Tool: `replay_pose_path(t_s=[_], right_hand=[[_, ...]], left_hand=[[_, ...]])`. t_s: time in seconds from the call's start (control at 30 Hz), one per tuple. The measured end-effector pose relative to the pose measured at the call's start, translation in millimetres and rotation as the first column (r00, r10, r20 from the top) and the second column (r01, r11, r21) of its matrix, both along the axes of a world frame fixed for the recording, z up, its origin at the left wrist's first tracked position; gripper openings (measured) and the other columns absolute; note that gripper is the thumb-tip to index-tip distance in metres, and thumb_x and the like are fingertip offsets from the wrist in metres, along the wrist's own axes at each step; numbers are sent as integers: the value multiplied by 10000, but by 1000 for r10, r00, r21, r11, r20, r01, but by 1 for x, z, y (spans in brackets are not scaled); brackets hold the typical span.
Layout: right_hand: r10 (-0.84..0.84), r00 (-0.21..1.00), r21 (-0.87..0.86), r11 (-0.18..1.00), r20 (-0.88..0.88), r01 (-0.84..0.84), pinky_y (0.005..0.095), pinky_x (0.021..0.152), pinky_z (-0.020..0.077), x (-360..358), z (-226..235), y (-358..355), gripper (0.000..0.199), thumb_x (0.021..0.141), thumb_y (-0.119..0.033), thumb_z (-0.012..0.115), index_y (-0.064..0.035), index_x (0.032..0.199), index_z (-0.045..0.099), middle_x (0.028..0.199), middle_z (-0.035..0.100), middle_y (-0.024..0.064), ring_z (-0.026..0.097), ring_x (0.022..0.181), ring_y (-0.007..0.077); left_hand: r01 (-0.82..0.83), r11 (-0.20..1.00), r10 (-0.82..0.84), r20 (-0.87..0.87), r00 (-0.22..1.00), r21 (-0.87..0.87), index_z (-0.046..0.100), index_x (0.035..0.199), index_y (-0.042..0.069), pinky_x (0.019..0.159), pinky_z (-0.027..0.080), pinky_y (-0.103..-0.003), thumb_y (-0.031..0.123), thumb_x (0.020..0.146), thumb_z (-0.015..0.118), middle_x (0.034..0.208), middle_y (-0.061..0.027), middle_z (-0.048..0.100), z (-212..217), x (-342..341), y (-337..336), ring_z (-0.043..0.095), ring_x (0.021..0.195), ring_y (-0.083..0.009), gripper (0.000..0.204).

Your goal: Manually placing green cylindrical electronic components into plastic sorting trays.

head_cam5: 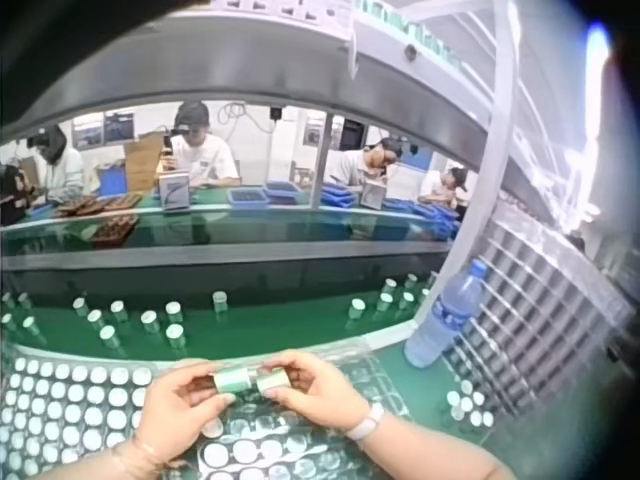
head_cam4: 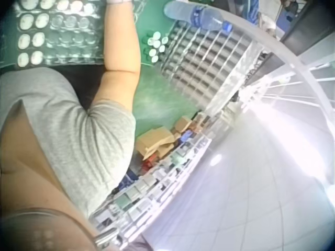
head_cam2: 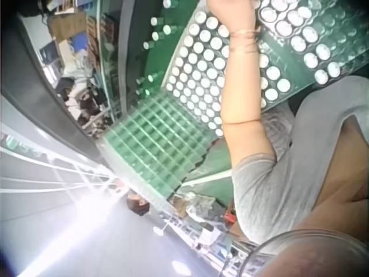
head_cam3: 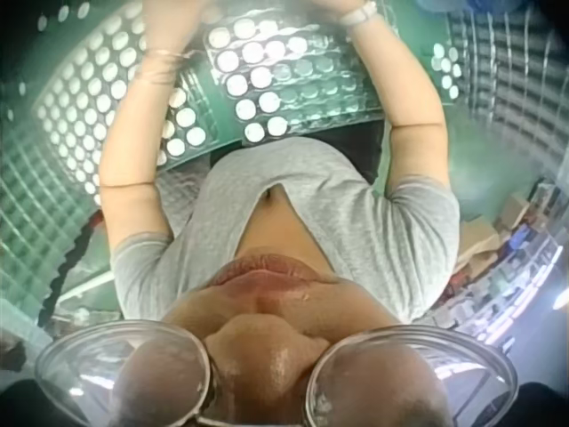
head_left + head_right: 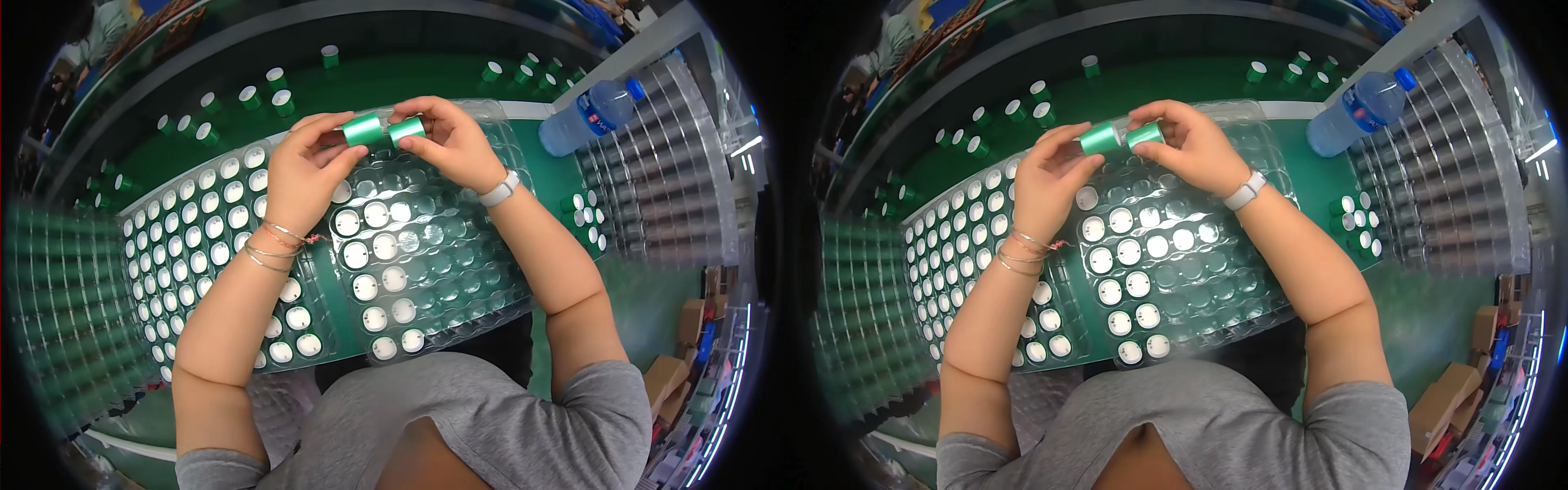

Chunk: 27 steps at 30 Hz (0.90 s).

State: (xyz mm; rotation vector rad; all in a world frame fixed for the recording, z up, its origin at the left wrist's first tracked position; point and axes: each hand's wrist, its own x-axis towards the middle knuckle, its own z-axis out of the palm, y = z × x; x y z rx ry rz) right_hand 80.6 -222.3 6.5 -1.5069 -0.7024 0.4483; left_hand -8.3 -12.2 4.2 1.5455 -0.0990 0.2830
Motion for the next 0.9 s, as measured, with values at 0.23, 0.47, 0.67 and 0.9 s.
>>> replay_pose_path(t_s=[0.23, 0.47, 0.67, 0.9], right_hand=[[50, 964, 122, 989, 261, -84, 322, 914, 523, 2, -9, 1, 288, 808, 71, 719, -12, 1061, 609, 1198, 569, 112, 577, 1105, 201], [25, 957, 77, 996, 289, -50, 320, 942, 495, 1, -7, 1, 357, 801, 81, 718, -18, 1120, 592, 1193, 558, 97, 557, 1132, 189], [34, 979, 76, 996, 202, -50, 290, 888, 500, -3, -4, 1, 331, 854, 3, 702, -9, 1161, 581, 1145, 584, 82, 587, 1033, 154], [-33, 997, -138, 990, -77, 22, 213, 647, 486, -16, 7, 9, 268, 899, -121, 701, -9, 1118, 595, 947, 633, 37, 590, 733, 78]], left_hand=[[54, 998, -54, 2, 999, 21, 614, 1185, -52, 989, 548, -321, -91, 816, 686, 1228, -104, 524, -3, -1, -2, 601, 1128, -219, 378], [61, 996, -64, 53, 997, 67, 618, 1185, -49, 984, 555, -329, -83, 814, 695, 1224, -109, 532, -1, -1, -3, 605, 1121, -215, 381], [60, 985, -59, -8, 998, 161, 635, 1204, -31, 833, 575, -254, 13, 865, 703, 1146, -100, 591, 1, -4, -2, 641, 1036, -166, 349], [64, 998, -60, -322, 945, 0, 655, 1200, 0, 754, 575, -235, 200, 976, 618, 1038, -66, 614, 5, -7, 0, 645, 973, -128, 303]])
